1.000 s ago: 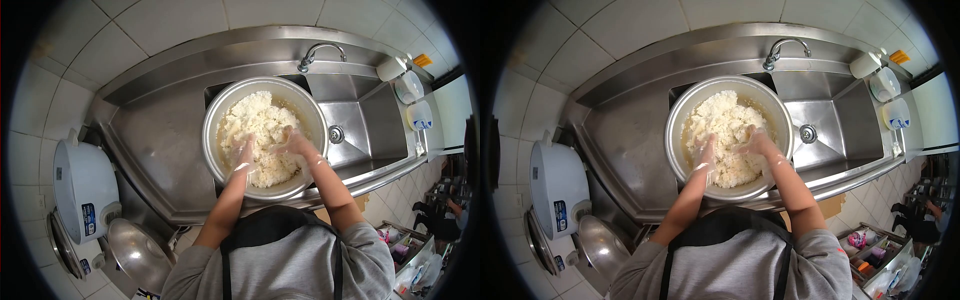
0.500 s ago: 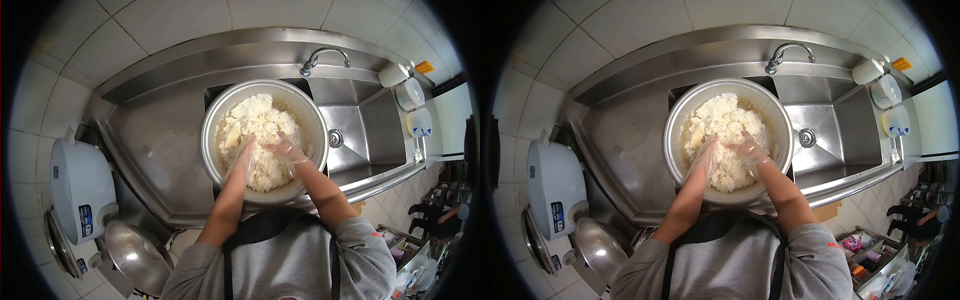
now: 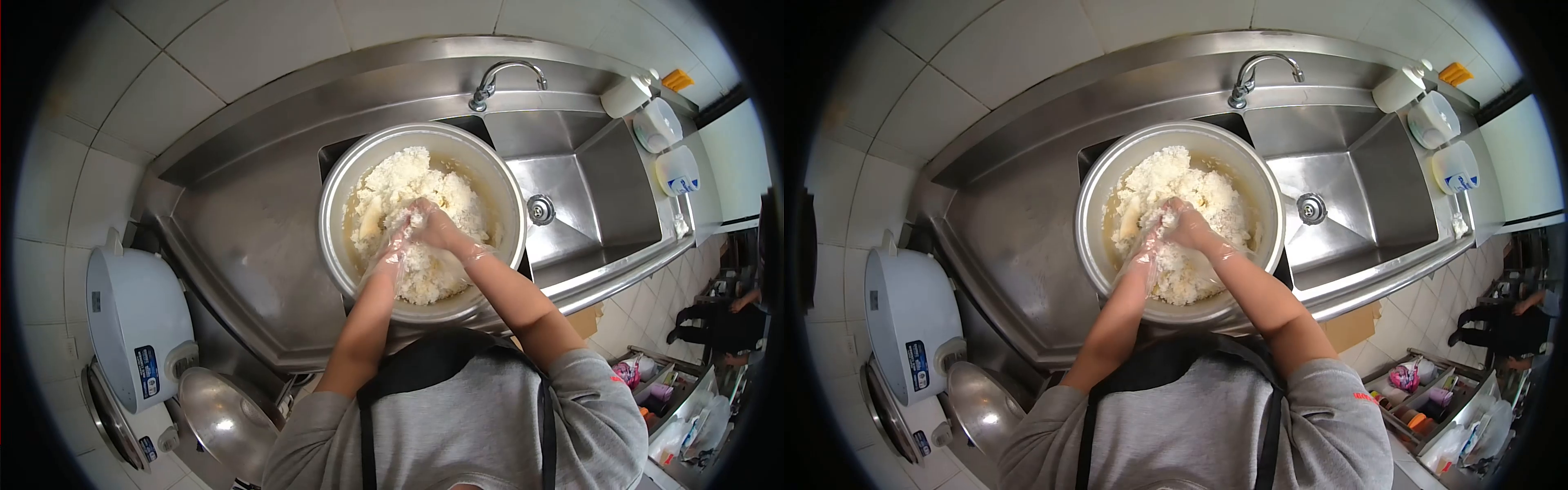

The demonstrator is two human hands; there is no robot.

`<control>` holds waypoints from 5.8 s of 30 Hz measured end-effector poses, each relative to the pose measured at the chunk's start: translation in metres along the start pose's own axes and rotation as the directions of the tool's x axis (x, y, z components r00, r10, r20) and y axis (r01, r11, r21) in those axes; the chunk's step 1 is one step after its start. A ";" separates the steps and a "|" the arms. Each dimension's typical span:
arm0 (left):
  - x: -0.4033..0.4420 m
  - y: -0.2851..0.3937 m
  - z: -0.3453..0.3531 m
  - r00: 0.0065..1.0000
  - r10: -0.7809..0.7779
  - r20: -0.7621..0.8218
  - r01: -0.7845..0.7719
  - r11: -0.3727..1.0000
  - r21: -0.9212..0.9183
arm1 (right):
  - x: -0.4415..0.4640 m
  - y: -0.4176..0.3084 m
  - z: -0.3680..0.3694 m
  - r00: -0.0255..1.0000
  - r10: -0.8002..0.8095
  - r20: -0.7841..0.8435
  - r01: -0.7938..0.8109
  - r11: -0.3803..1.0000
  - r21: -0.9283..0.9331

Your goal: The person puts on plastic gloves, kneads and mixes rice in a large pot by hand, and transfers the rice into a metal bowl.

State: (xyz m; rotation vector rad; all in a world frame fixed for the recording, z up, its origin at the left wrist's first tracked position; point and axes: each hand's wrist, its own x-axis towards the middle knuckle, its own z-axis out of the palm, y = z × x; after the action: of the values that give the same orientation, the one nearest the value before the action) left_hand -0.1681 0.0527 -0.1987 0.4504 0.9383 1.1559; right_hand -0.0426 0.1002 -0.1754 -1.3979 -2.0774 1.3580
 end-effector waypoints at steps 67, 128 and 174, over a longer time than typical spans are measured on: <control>-0.007 -0.042 -0.004 0.855 -0.289 -0.431 0.340 0.939 0.047 | -0.030 0.001 -0.007 0.999 0.005 0.048 0.003 0.986 -0.169; -0.021 -0.035 -0.006 0.954 0.080 0.290 -0.283 0.563 0.777 | -0.003 0.118 0.010 0.964 0.081 0.254 -0.002 0.955 -0.298; -0.028 0.004 0.029 0.974 0.179 -0.140 -0.166 0.981 0.095 | -0.067 -0.061 -0.024 0.977 0.070 0.200 -0.136 0.930 0.341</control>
State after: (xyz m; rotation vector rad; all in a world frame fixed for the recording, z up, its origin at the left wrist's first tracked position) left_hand -0.1499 0.0331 -0.1685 0.5267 1.0956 1.3258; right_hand -0.0285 0.0516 -0.0968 -1.2809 -1.7607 1.8603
